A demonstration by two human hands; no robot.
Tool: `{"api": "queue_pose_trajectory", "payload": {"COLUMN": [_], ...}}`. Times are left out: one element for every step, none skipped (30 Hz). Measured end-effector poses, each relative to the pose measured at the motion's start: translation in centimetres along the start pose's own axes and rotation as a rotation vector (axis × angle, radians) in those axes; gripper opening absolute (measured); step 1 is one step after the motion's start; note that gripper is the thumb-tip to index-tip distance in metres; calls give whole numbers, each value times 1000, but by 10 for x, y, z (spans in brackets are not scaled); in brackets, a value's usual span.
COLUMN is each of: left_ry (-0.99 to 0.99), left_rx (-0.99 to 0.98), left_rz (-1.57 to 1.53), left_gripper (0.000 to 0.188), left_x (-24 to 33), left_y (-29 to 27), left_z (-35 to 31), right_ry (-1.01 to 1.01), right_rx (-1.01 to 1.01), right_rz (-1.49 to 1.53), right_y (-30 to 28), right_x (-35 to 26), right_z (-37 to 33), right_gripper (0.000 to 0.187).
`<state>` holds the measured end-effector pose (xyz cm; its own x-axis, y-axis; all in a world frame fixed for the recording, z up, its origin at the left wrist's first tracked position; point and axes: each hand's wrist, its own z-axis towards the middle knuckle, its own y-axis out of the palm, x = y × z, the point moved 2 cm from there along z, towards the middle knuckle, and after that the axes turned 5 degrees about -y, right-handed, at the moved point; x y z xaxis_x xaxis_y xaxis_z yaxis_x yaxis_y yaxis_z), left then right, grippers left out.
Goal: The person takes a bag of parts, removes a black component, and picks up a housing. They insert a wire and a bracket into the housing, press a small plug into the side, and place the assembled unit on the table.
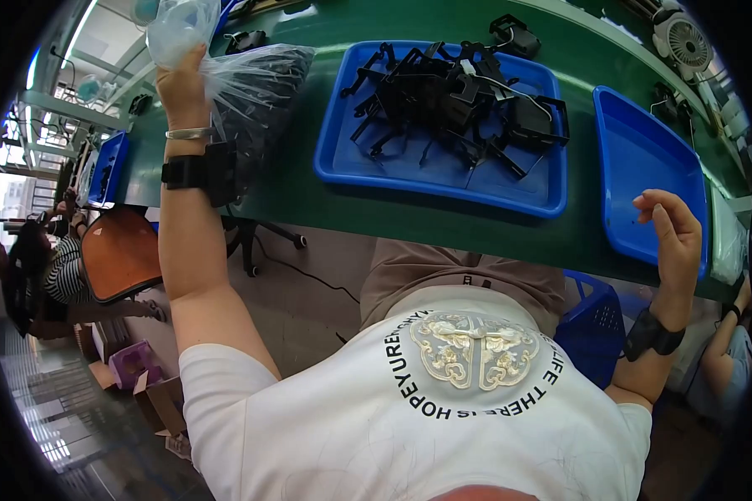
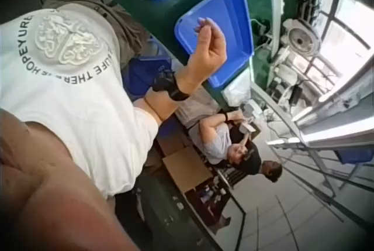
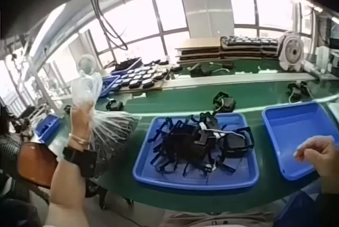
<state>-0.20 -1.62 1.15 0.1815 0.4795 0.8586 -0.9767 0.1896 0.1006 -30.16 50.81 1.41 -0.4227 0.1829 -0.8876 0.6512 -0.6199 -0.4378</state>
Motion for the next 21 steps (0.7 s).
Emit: {"api": "queue_pose_trajectory", "payload": {"left_ry": [9, 21, 34, 47, 163, 278, 603, 912, 926, 897, 871, 843, 812, 766, 720, 667, 611, 546, 461, 367, 270], "left_rx": [-30, -62, -90, -91, -119, -148, -156, -159, -154, -205, -257, -326, -396, -494, -581, -666, -745, -823, -906, -970, -1032], "left_rz": [-13, -29, -45, -44, 146, 337, 860, 1387, 1383, 1271, 1147, 993, 835, 644, 453, 272, 89, -98, -281, -441, -597], "left_gripper": [48, 45, 41, 41, 39, 37, 34, 34, 34, 34, 33, 33, 33, 32, 32, 32, 32, 32, 31, 31, 31], "left_x": [12, 27, 41, 55, 84, 113, 140, 157, 164, 171, 176, 185, 167, 159, 158, 159, 154, 147, 153, 152, 167], "left_y": [1, 4, 8, 12, 7, 4, 8, 15, 22, 11, 15, 35, 39, 73, 97, 120, 146, 176, 213, 238, 264], "left_z": [2, 5, 9, 14, 15, 14, 8, 1, -2, 19, 30, -5, 50, 21, -4, -32, -46, -64, -108, -117, -159], "right_ry": [-34, -70, -110, -120, -139, -157, -198, -207, -187, -175, -236, -282, -309, -310, -324, -343, -443, -549, -528, -553, -581], "right_rx": [-7, -11, -17, -12, -70, -128, -174, -166, -212, -272, -338, -380, -409, -407, -349, -295, -235, -172, -113, -41, 32], "right_rz": [32, 65, 95, 102, 160, 218, 261, 266, 371, 481, 564, 631, 716, 789, 882, 981, 1121, 1249, 1209, 1188, 1168], "right_y": [3, 5, 7, 9, 12, 16, 21, 29, 45, 62, 80, 99, 121, 136, 145, 156, 166, 162, 142, 123, 105], "right_x": [-2, -4, -4, -2, -5, -7, -8, -11, -17, -23, -24, -20, -14, -4, -1, -2, -5, 0, 12, 14, 14], "right_z": [-5, -9, -9, -9, -16, -22, -19, -18, -14, -10, -3, 3, 11, 19, 27, 34, 45, 51, 44, 30, 17], "right_gripper": [45, 45, 45, 45, 48, 51, 54, 54, 63, 73, 85, 97, 105, 112, 113, 114, 109, 105, 105, 95, 86]}}
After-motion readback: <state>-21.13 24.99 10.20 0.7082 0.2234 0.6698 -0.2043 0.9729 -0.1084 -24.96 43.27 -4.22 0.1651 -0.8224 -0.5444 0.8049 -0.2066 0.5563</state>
